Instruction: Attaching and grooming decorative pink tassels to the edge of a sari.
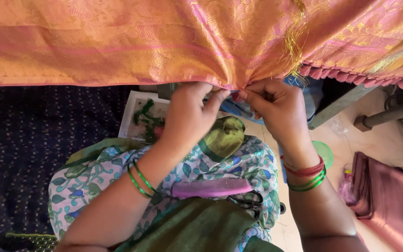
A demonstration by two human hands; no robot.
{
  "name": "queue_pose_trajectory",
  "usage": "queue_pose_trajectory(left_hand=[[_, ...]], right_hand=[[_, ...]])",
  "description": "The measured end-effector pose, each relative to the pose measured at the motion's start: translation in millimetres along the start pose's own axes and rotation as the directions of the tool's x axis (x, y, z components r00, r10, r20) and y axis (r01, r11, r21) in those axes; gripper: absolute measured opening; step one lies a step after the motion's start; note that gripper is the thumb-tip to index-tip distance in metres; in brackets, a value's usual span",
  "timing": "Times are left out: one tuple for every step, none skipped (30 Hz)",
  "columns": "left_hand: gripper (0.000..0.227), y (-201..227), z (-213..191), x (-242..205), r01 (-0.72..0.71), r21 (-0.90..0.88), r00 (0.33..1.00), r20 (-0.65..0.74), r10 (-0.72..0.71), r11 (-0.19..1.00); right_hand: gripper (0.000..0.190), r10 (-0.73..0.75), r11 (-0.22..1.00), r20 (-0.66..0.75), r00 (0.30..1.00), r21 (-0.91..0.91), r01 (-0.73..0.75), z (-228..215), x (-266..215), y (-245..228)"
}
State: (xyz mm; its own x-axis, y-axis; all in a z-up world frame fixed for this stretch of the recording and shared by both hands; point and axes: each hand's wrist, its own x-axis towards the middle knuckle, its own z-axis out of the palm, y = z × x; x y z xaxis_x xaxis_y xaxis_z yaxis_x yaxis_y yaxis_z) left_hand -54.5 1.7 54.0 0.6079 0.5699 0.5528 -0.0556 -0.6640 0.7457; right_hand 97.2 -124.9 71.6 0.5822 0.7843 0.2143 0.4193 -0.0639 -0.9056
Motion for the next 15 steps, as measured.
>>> queue_pose_trajectory(left_hand=[[0.017,6,1,-2,0.046,0.001,0.999,0.001,-0.046,0.999],[0.017,4,7,-9,0.046,0.003,0.999,0.001,-0.046,0.999],[0.013,3,13,-15,-0.019,0.002,0.999,-0.031,0.019,1.000],[0.013,1,19,-22,-0.085,0.003,0.994,-0.061,0.085,0.996],[0.013,6,20,-23,-0.081,0.004,0.995,-0.062,0.081,0.997],[0.012,11,21,-23,-0.119,-0.065,0.990,-0.080,0.114,0.991],[0.012,16,22,-25,-0.156,-0.134,0.985,-0.100,0.143,0.979],[0.012,16,25,-25,-0.150,-0.134,0.986,-0.099,0.138,0.980],[0.010,16,27,-23,-0.170,-0.193,0.981,-0.123,0.148,0.966],[0.009,16,29,-22,-0.191,-0.251,0.977,-0.147,0.157,0.949],[0.009,14,30,-21,-0.190,-0.249,0.977,-0.147,0.157,0.950],[0.004,12,31,-20,-0.062,-0.381,0.994,-0.108,0.022,0.922],[0.004,10,31,-18,0.066,-0.501,0.994,-0.047,-0.103,0.863],[0.004,11,25,-16,0.065,-0.499,0.994,-0.046,-0.101,0.864],[0.011,11,20,-13,-0.110,-0.222,0.987,-0.135,0.081,0.969]], right_hand=[[0.010,-0.011,1.000,-0.009,1.000,0.020,0.011,0,0,1],[0.010,-0.012,1.000,-0.008,1.000,0.021,0.012,0,1,3],[0.010,-0.003,0.999,-0.011,1.000,0.034,0.004,1,1,4],[0.010,0.005,0.999,-0.013,1.000,0.047,-0.004,2,1,6],[0.010,0.007,0.999,-0.010,1.000,0.048,-0.007,2,1,8],[0.009,0.002,0.998,-0.015,1.000,0.064,-0.001,3,2,10],[0.009,-0.001,0.997,-0.019,1.000,0.080,0.002,3,1,12],[0.009,0.004,0.997,-0.016,1.000,0.080,-0.003,3,0,14],[0.009,-0.019,0.997,-0.020,1.000,0.070,0.020,3,1,15],[0.008,-0.042,0.997,-0.023,0.999,0.059,0.043,3,1,17],[0.008,-0.042,0.997,-0.021,0.999,0.061,0.043,3,0,18],[0.008,-0.046,0.997,-0.019,0.999,0.058,0.047,3,0,19],[0.008,-0.052,0.997,-0.021,0.998,0.055,0.053,2,0,20],[0.008,-0.053,0.997,-0.022,0.998,0.057,0.054,2,-1,14],[0.009,-0.041,0.998,-0.020,0.999,0.047,0.042,2,-1,9]])
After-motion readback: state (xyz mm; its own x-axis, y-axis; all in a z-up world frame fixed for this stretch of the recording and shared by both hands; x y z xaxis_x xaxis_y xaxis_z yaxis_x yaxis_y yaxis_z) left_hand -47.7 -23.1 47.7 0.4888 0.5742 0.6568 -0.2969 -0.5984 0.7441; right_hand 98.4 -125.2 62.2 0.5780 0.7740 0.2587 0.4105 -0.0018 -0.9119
